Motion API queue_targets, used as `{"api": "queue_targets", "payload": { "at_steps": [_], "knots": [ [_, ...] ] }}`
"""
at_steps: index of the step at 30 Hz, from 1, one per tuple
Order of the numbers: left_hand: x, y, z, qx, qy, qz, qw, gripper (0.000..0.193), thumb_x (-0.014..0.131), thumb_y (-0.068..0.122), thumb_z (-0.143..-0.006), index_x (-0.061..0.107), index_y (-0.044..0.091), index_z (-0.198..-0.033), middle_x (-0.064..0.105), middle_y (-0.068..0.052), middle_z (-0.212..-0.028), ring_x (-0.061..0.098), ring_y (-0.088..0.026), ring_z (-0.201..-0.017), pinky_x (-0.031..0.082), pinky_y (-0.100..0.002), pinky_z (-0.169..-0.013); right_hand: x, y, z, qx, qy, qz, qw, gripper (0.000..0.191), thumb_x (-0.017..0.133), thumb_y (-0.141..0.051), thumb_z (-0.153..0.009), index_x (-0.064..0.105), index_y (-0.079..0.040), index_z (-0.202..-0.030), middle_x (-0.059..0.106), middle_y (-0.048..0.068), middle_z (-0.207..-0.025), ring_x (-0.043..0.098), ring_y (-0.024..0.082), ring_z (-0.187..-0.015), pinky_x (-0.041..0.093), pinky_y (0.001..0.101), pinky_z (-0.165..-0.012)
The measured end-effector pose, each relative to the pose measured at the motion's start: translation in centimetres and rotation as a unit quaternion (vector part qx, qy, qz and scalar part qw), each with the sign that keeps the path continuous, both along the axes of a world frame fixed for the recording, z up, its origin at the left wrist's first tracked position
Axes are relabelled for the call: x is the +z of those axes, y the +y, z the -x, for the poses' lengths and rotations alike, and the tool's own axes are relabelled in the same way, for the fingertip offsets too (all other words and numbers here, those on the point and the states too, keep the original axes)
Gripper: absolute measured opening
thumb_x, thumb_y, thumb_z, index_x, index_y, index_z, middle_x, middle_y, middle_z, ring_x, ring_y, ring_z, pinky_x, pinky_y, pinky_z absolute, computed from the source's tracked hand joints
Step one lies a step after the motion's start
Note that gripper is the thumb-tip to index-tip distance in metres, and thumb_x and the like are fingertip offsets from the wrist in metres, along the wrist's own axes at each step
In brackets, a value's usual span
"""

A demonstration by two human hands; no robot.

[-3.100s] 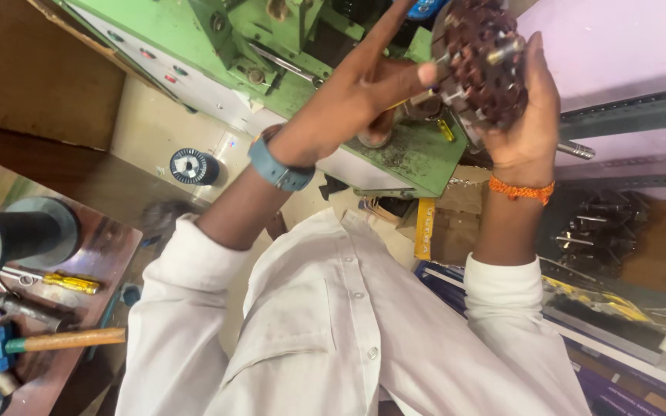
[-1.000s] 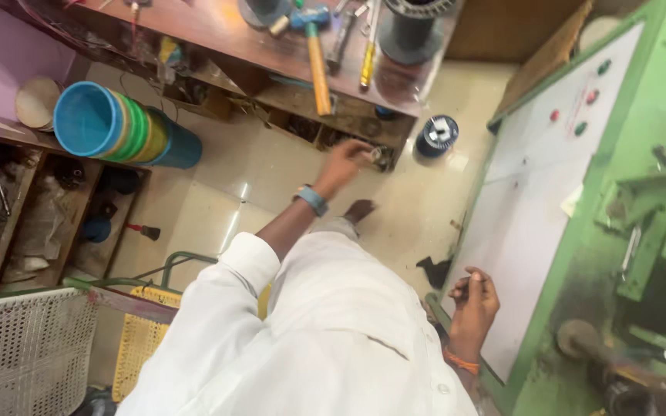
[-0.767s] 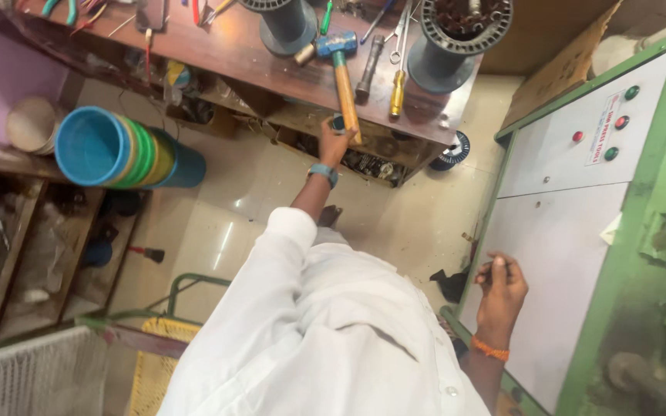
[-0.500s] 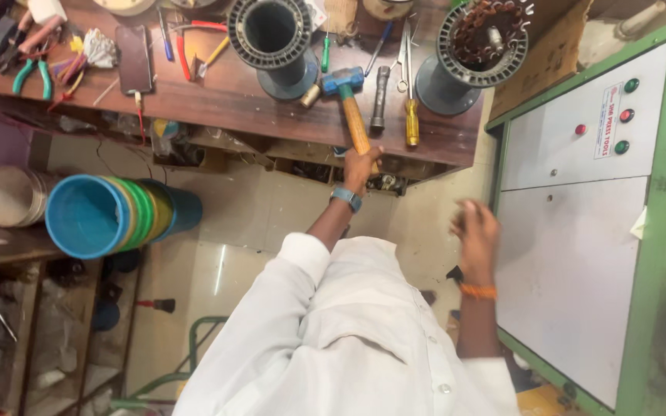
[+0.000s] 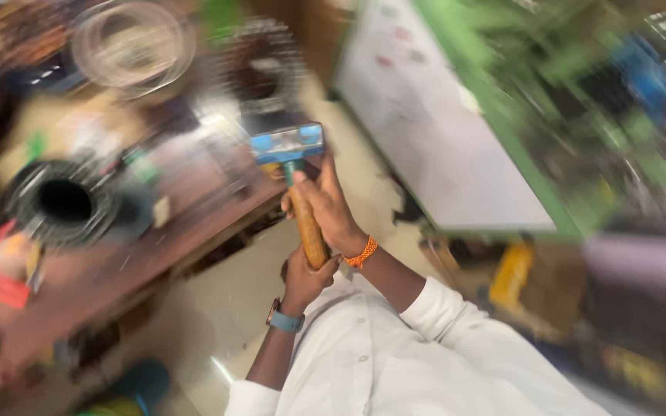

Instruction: The person works at a cluttered repair-bench disassembling electric motor and pump housings. They unscrew a fitting by hand, tap and pry a motor end-cap loose with a hammer, handle a wound stator and rotor, and later fit a small cylindrical component onto a shaft at a parts shelf.

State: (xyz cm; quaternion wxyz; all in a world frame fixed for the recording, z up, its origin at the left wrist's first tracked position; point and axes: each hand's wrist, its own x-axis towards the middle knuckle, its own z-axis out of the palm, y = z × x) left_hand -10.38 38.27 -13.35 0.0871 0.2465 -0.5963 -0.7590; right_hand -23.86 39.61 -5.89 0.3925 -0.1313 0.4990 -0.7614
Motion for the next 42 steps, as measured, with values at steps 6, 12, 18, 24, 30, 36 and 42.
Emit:
{"api": "queue_targets", "payload": {
  "at_steps": [6,12,18,24,30,36,42],
  "knots": [
    [5.9,6.4,9.1,-0.354,0.205,0.106,0.906,0.036,0.08,0.023,-0.082,0.065,0.003,-0.109,0.07,-0.006,-0.084,0.068,-0.016,-0.073,0.053,-0.03,-0.059,7.7,18.3,4.7,-0.27,0.089,0.053,0.957,0.07,0.065,-0.013,-0.1,0.023,-0.02,-0.156,0.06,0.015,-0.113,0.061,0.017,-0.072,0.054,0.0297,-0.055],
    [10.3,14.1,24.4,-0.301,0.282,0.172,0.894,0.021,0.065,0.026,-0.101,0.072,0.006,-0.105,0.07,-0.008,-0.095,0.061,-0.024,-0.084,0.049,-0.039,-0.081,16.0,40.2,7.0,-0.445,0.333,-0.127,0.822,0.095,0.073,-0.021,-0.107,0.002,-0.021,-0.169,0.06,0.012,-0.126,0.067,0.02,-0.08,0.057,0.0305,-0.057],
    [13.6,25.8,40.1,-0.228,0.345,0.368,0.833,0.095,0.095,0.041,-0.072,0.05,0.008,-0.148,0.045,-0.018,-0.154,0.042,-0.039,-0.142,0.037,-0.05,-0.119,18.9,52.0,15.8,-0.429,0.336,-0.267,0.795,0.091,0.072,-0.017,-0.111,0.003,-0.018,-0.17,0.064,0.021,-0.123,0.069,0.022,-0.078,0.057,0.0327,-0.061],
    [14.5,35.5,47.5,-0.216,0.29,0.439,0.822,0.148,0.095,0.072,-0.046,0.019,0.011,-0.159,0.024,-0.023,-0.164,0.029,-0.045,-0.148,0.035,-0.069,-0.105,20.2,55.9,24.4,-0.348,0.385,-0.325,0.79,0.087,0.073,-0.021,-0.116,0.006,-0.013,-0.17,0.071,0.02,-0.103,0.068,0.019,-0.071,0.055,0.0289,-0.059],
    [13.8,36.1,47.5,-0.254,0.244,0.481,0.803,0.147,0.091,0.077,-0.047,0.024,0.005,-0.157,0.034,-0.02,-0.161,0.032,-0.039,-0.151,0.043,-0.066,-0.096,22.8,54.9,29.9,-0.222,0.452,-0.536,0.677,0.063,0.068,-0.02,-0.111,0.026,-0.011,-0.158,0.074,0.022,-0.101,0.074,0.022,-0.077,0.061,0.0323,-0.063],
    [16.1,35.7,47.8,-0.282,0.225,0.471,0.805,0.134,0.095,0.062,-0.051,0.032,0.002,-0.152,0.043,-0.017,-0.153,0.036,-0.037,-0.147,0.041,-0.061,-0.095,22.1,53.2,30.7,-0.155,0.547,-0.485,0.664,0.076,0.071,-0.009,-0.102,0.025,-0.009,-0.162,0.065,0.031,-0.127,0.072,0.035,-0.106,0.064,0.038,-0.082],
    [16.9,35.1,48.0,-0.288,0.228,0.456,0.811,0.13,0.096,0.057,-0.052,0.033,-0.001,-0.15,0.043,-0.02,-0.149,0.033,-0.039,-0.147,0.04,-0.058,-0.096,24.5,55.7,27.0,-0.331,0.42,-0.474,0.699,0.074,0.071,-0.009,-0.101,0.028,-0.006,-0.161,0.067,0.027,-0.123,0.073,0.032,-0.096,0.062,0.0377,-0.075]
  ]
}}
